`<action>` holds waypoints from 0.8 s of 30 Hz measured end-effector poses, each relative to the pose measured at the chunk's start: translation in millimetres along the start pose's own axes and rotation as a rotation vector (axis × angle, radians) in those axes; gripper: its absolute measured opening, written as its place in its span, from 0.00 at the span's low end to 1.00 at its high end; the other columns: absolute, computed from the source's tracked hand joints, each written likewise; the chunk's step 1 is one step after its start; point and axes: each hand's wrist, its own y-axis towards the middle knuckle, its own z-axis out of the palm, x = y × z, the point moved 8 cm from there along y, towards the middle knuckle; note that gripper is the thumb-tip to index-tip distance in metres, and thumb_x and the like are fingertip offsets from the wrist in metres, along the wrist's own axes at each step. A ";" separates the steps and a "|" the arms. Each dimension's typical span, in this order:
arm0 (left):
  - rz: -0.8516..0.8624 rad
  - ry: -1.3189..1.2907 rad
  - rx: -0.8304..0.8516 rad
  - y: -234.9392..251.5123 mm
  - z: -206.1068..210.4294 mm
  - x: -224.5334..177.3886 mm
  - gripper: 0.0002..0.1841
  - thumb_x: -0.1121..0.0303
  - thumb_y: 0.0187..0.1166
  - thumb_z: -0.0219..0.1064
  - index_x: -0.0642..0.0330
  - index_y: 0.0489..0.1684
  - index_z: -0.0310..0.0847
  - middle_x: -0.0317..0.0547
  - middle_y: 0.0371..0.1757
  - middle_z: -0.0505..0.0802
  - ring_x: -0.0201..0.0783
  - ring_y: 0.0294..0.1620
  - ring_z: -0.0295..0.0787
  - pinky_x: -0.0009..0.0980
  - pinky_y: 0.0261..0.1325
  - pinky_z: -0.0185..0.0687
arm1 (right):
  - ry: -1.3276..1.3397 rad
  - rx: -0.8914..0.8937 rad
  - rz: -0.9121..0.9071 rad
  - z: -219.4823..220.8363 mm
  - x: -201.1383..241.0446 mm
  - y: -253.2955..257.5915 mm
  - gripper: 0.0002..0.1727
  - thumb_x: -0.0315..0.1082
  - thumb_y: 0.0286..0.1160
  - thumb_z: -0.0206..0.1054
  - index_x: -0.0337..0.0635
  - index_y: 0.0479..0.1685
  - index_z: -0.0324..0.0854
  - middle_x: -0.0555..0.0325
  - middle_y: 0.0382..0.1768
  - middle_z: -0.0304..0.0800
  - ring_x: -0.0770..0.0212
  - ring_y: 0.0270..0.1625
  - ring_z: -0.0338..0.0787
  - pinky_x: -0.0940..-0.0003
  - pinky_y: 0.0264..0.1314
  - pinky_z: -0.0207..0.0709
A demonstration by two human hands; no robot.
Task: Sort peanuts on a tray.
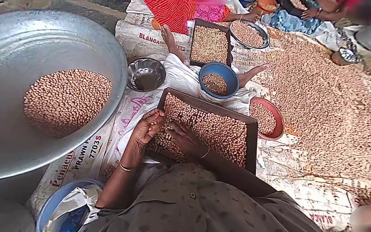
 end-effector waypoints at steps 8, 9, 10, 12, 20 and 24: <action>-0.008 -0.024 0.017 1.2 1.1 1.9 0.13 0.68 0.90 0.51 0.55 0.44 0.84 0.27 0.20 0.78 0.17 0.11 0.67 0.11 0.13 0.63 | -0.121 -0.312 0.346 -48.9 -67.3 -46.7 0.16 0.23 0.79 0.58 0.34 0.53 0.91 0.38 0.67 0.89 0.35 0.67 0.90 0.39 0.68 0.80; -0.006 -0.028 0.018 1.0 1.4 1.6 0.12 0.68 0.90 0.51 0.56 0.44 0.84 0.28 0.21 0.79 0.17 0.11 0.68 0.11 0.13 0.63 | -0.086 -0.334 0.389 -53.2 -74.4 -46.8 0.16 0.23 0.79 0.57 0.31 0.53 0.91 0.36 0.66 0.89 0.34 0.66 0.90 0.39 0.69 0.80; -0.004 -0.030 0.021 0.7 1.8 1.2 0.12 0.69 0.90 0.52 0.56 0.44 0.84 0.28 0.21 0.80 0.17 0.12 0.68 0.11 0.13 0.63 | -0.058 -0.343 0.421 -55.7 -79.6 -46.5 0.16 0.24 0.80 0.57 0.30 0.53 0.91 0.36 0.66 0.89 0.34 0.66 0.89 0.38 0.70 0.79; -0.002 -0.025 0.031 1.4 2.9 0.5 0.12 0.69 0.90 0.53 0.56 0.43 0.84 0.27 0.21 0.80 0.17 0.12 0.68 0.11 0.14 0.63 | -0.031 -0.342 0.450 -58.0 -84.6 -44.9 0.16 0.25 0.80 0.57 0.30 0.53 0.91 0.36 0.65 0.90 0.35 0.67 0.89 0.39 0.70 0.78; 0.073 -0.076 0.020 -2.8 1.3 -4.0 0.12 0.66 0.91 0.51 0.54 0.42 0.82 0.28 0.23 0.80 0.17 0.10 0.66 0.10 0.11 0.62 | 0.141 -0.368 0.457 -60.6 -81.9 -37.8 0.14 0.27 0.81 0.61 0.31 0.55 0.90 0.40 0.63 0.91 0.41 0.67 0.89 0.46 0.74 0.78; 0.167 -0.141 -0.006 -12.6 -2.0 -7.0 0.13 0.61 0.94 0.46 0.49 0.44 0.77 0.27 0.23 0.74 0.17 0.09 0.59 0.10 0.10 0.55 | 0.211 -0.317 0.413 -60.5 -67.4 3.0 0.21 0.25 0.81 0.63 0.30 0.71 0.81 0.38 0.74 0.83 0.39 0.76 0.83 0.48 0.81 0.73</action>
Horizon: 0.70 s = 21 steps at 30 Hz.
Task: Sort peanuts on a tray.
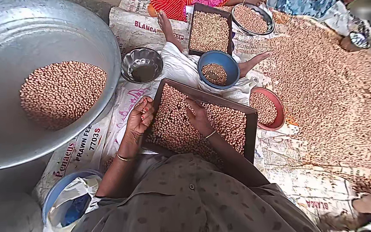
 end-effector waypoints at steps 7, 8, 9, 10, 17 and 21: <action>0.035 -0.108 0.016 5.6 -7.0 -2.5 0.14 0.62 0.95 0.45 0.51 0.45 0.77 0.29 0.24 0.75 0.18 0.09 0.61 0.10 0.11 0.58 | -0.260 0.230 -0.271 93.0 40.2 3.1 0.35 0.51 0.83 0.62 0.45 0.88 0.68 0.39 0.91 0.57 0.37 0.95 0.51 0.30 0.92 0.39; 0.037 -0.109 0.032 5.0 -8.5 -1.9 0.14 0.62 0.95 0.45 0.50 0.46 0.77 0.29 0.24 0.76 0.17 0.10 0.62 0.10 0.11 0.59 | -0.281 0.282 -0.328 98.2 47.6 -11.5 0.33 0.51 0.85 0.59 0.45 0.87 0.69 0.41 0.91 0.59 0.38 0.95 0.50 0.30 0.93 0.37; 0.037 -0.116 0.042 4.0 -9.6 -1.1 0.14 0.62 0.95 0.45 0.51 0.46 0.77 0.29 0.25 0.76 0.17 0.11 0.63 0.10 0.12 0.60 | -0.288 0.321 -0.383 98.1 52.2 -25.7 0.30 0.50 0.88 0.56 0.46 0.85 0.72 0.43 0.90 0.62 0.40 0.95 0.51 0.32 0.93 0.37; 0.040 -0.125 0.048 2.2 -10.0 -0.8 0.14 0.62 0.95 0.45 0.51 0.46 0.77 0.29 0.25 0.77 0.18 0.10 0.63 0.10 0.11 0.60 | -0.281 0.345 -0.423 94.3 53.1 -37.2 0.27 0.47 0.89 0.55 0.47 0.81 0.77 0.43 0.88 0.66 0.41 0.94 0.55 0.33 0.93 0.40; 0.032 -0.212 0.044 13.0 -7.7 -2.9 0.15 0.65 0.94 0.43 0.53 0.44 0.78 0.29 0.25 0.79 0.19 0.12 0.66 0.11 0.13 0.63 | -0.398 -0.001 -0.217 11.2 -17.2 -53.1 0.18 0.28 0.83 0.57 0.37 0.63 0.88 0.39 0.78 0.80 0.35 0.77 0.81 0.36 0.81 0.68; 0.017 -0.217 0.019 17.6 -5.3 -4.7 0.17 0.66 0.95 0.41 0.53 0.44 0.78 0.29 0.26 0.80 0.19 0.12 0.67 0.11 0.13 0.64 | -0.186 -0.081 -0.034 -10.7 -16.8 -21.4 0.18 0.28 0.84 0.57 0.28 0.63 0.85 0.36 0.83 0.71 0.39 0.79 0.80 0.47 0.80 0.73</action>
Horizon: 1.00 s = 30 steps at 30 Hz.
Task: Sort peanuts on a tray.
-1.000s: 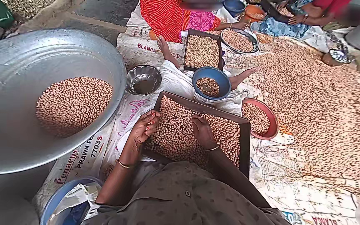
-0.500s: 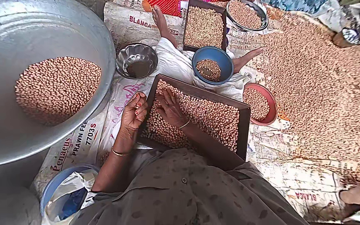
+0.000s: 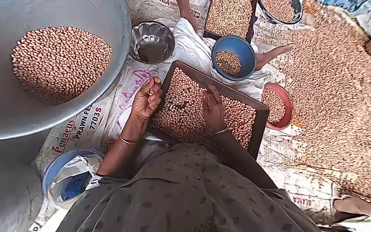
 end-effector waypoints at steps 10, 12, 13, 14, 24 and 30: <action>0.007 0.017 -0.007 -8.7 3.9 0.5 0.14 0.65 0.95 0.44 0.54 0.44 0.77 0.30 0.25 0.78 0.19 0.11 0.66 0.11 0.12 0.63 | -0.162 0.192 -0.390 85.7 51.3 64.5 0.17 0.37 0.86 0.57 0.40 0.56 0.90 0.48 0.69 0.88 0.41 0.79 0.79 0.38 0.82 0.64; 0.018 0.086 -0.069 -21.9 13.5 3.0 0.15 0.60 0.96 0.43 0.53 0.42 0.73 0.30 0.23 0.72 0.19 0.09 0.58 0.10 0.10 0.55 | -0.228 0.096 -0.321 66.5 26.3 56.3 0.15 0.35 0.86 0.57 0.39 0.51 0.90 0.45 0.63 0.91 0.38 0.70 0.85 0.41 0.65 0.74; 0.017 0.088 -0.076 -24.5 14.1 3.9 0.15 0.60 0.96 0.43 0.53 0.42 0.73 0.30 0.23 0.71 0.19 0.09 0.57 0.10 0.09 0.54 | -0.242 0.091 -0.251 55.6 12.6 48.8 0.16 0.36 0.86 0.58 0.38 0.53 0.90 0.42 0.62 0.90 0.36 0.67 0.85 0.39 0.63 0.76; 0.010 0.082 -0.078 -25.2 13.4 4.8 0.15 0.60 0.96 0.43 0.53 0.42 0.73 0.30 0.24 0.71 0.19 0.08 0.57 0.10 0.09 0.54 | -0.240 0.104 -0.174 44.3 0.4 39.4 0.15 0.36 0.85 0.61 0.37 0.55 0.89 0.39 0.62 0.90 0.34 0.66 0.86 0.38 0.67 0.77; 0.001 0.136 -0.080 -24.0 13.8 6.0 0.16 0.60 0.96 0.42 0.53 0.42 0.75 0.30 0.23 0.72 0.18 0.08 0.58 0.10 0.09 0.54 | 0.292 0.340 0.020 18.2 27.2 21.1 0.13 0.31 0.81 0.66 0.37 0.58 0.88 0.44 0.65 0.88 0.53 0.62 0.90 0.58 0.64 0.85; 0.005 0.150 -0.054 -23.3 12.6 5.7 0.15 0.61 0.96 0.43 0.53 0.43 0.74 0.30 0.24 0.72 0.19 0.09 0.57 0.10 0.09 0.53 | 0.126 0.328 -0.032 58.7 37.7 90.5 0.27 0.22 0.78 0.56 0.39 0.77 0.79 0.47 0.80 0.79 0.47 0.81 0.79 0.47 0.82 0.71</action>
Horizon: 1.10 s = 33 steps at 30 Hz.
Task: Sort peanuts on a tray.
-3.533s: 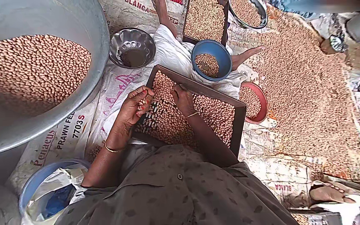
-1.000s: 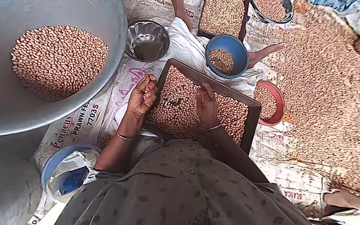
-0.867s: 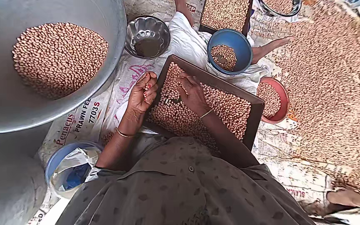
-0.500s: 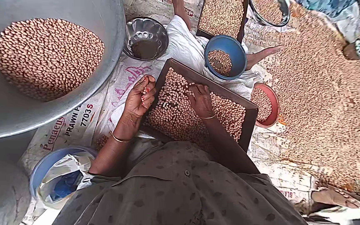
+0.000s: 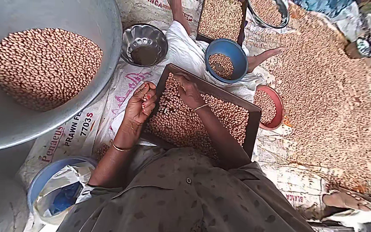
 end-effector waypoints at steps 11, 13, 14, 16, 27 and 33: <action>-0.049 -0.047 0.102 24.4 -10.2 0.4 0.17 0.66 0.94 0.41 0.56 0.45 0.79 0.30 0.26 0.81 0.18 0.13 0.68 0.11 0.13 0.65 | 0.398 -0.107 0.124 -49.9 -50.4 -33.6 0.13 0.24 0.82 0.60 0.31 0.57 0.86 0.44 0.56 0.91 0.61 0.54 0.92 0.66 0.60 0.85; -0.041 -0.006 0.089 13.5 -4.6 1.3 0.17 0.65 0.95 0.42 0.57 0.46 0.79 0.31 0.24 0.78 0.19 0.11 0.64 0.11 0.11 0.60 | 0.312 -0.079 0.179 -45.8 -54.5 -38.2 0.11 0.27 0.82 0.62 0.33 0.54 0.86 0.47 0.49 0.92 0.62 0.46 0.92 0.64 0.55 0.87; -0.029 0.040 0.060 1.8 0.2 2.2 0.17 0.62 0.96 0.42 0.57 0.46 0.77 0.32 0.23 0.73 0.20 0.09 0.58 0.12 0.09 0.53 | 0.234 -0.063 0.170 -39.0 -51.7 -39.9 0.10 0.28 0.82 0.63 0.34 0.52 0.88 0.47 0.47 0.93 0.60 0.46 0.92 0.62 0.56 0.86; -0.031 0.082 0.037 -3.4 3.6 3.7 0.17 0.61 0.96 0.42 0.57 0.45 0.77 0.32 0.21 0.71 0.20 0.08 0.56 0.12 0.09 0.51 | 0.008 -0.027 0.153 -21.0 -44.4 -40.2 0.11 0.31 0.83 0.63 0.38 0.51 0.91 0.45 0.48 0.95 0.49 0.51 0.94 0.49 0.60 0.83; -0.124 0.202 0.114 14.6 2.3 8.6 0.18 0.63 0.93 0.45 0.57 0.50 0.84 0.30 0.25 0.82 0.18 0.11 0.66 0.11 0.12 0.62 | -0.340 0.091 0.219 -0.9 -25.2 -36.4 0.13 0.28 0.85 0.58 0.36 0.55 0.88 0.37 0.58 0.91 0.36 0.61 0.91 0.38 0.60 0.81; -0.143 0.272 0.077 11.1 5.3 9.5 0.23 0.60 0.94 0.40 0.61 0.65 0.81 0.33 0.27 0.81 0.19 0.10 0.63 0.12 0.10 0.60 | -0.226 -0.056 0.216 -4.4 -29.2 -35.1 0.12 0.33 0.72 0.67 0.32 0.46 0.85 0.38 0.42 0.91 0.39 0.46 0.92 0.41 0.49 0.82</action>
